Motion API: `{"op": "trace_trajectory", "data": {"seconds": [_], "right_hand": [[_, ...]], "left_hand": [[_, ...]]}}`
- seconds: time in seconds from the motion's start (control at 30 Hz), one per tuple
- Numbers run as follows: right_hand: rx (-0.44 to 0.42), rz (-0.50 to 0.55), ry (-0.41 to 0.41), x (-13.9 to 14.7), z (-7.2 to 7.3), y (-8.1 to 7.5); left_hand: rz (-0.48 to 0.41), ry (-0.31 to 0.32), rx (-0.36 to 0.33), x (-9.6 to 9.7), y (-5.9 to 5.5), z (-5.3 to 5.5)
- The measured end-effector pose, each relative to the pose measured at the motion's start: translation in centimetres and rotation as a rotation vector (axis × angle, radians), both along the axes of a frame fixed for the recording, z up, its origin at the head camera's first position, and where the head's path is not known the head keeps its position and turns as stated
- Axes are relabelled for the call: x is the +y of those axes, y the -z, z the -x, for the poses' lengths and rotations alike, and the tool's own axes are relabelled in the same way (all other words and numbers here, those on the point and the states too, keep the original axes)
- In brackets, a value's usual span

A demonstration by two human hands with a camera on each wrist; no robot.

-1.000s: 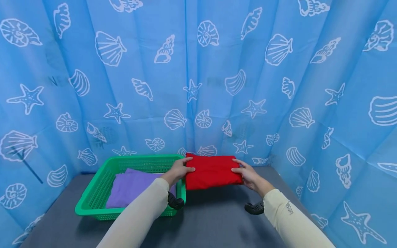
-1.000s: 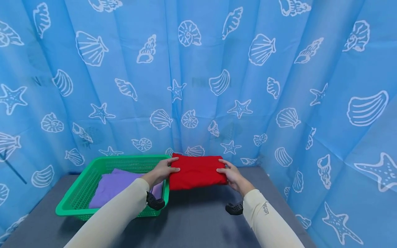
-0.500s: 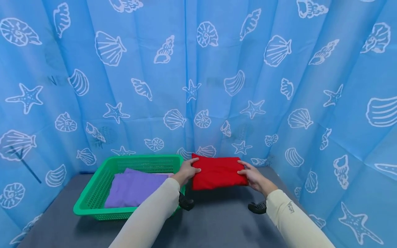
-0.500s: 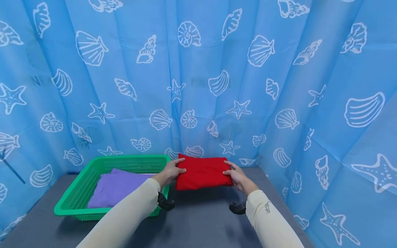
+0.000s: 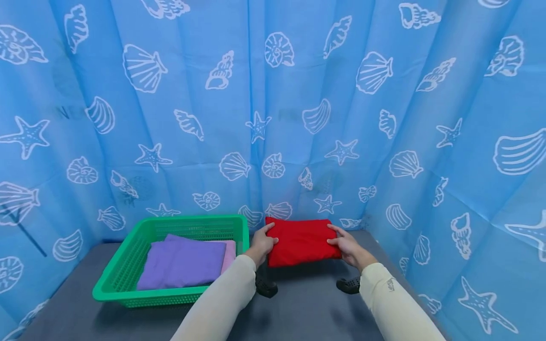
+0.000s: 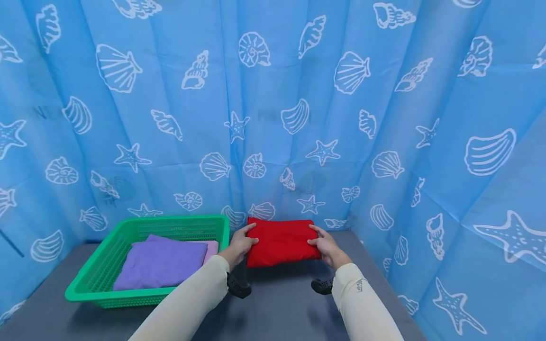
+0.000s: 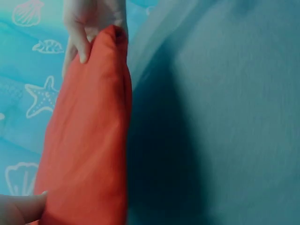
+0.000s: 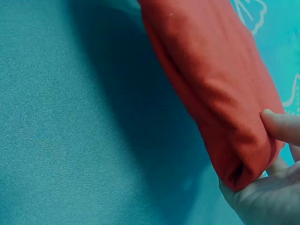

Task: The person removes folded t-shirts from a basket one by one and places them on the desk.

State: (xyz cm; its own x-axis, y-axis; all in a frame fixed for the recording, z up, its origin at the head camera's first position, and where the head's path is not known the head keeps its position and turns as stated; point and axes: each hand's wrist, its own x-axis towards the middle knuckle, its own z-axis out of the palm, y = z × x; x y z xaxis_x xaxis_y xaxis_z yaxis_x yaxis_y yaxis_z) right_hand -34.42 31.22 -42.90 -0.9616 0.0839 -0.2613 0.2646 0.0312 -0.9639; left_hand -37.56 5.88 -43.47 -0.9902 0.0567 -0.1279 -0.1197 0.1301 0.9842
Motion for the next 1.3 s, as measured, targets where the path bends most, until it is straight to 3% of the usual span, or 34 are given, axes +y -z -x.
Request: {"op": "trace_trajectory", "data": {"seconds": [0.17,0.33,0.7,1.0,1.3], "right_hand": [[0.014,-0.019,-0.005,0.4,0.0,0.5],[0.017,-0.04,-0.013,1.2,-0.1,1.1],[0.028,-0.061,0.029,2.0,-0.1,1.4],[0.043,-0.119,0.051,1.6,0.2,2.2],[0.048,-0.135,0.038,2.2,0.6,3.8]], "left_hand": [[-0.096,-0.034,-0.012,0.9,1.4,0.0],[-0.12,-0.042,0.005,2.1,1.7,0.0],[-0.099,-0.02,-0.021,3.4,2.0,-0.1],[-0.1,-0.065,-0.021,3.8,3.5,-0.1],[-0.024,-0.109,0.044,5.0,5.3,-0.2]]}}
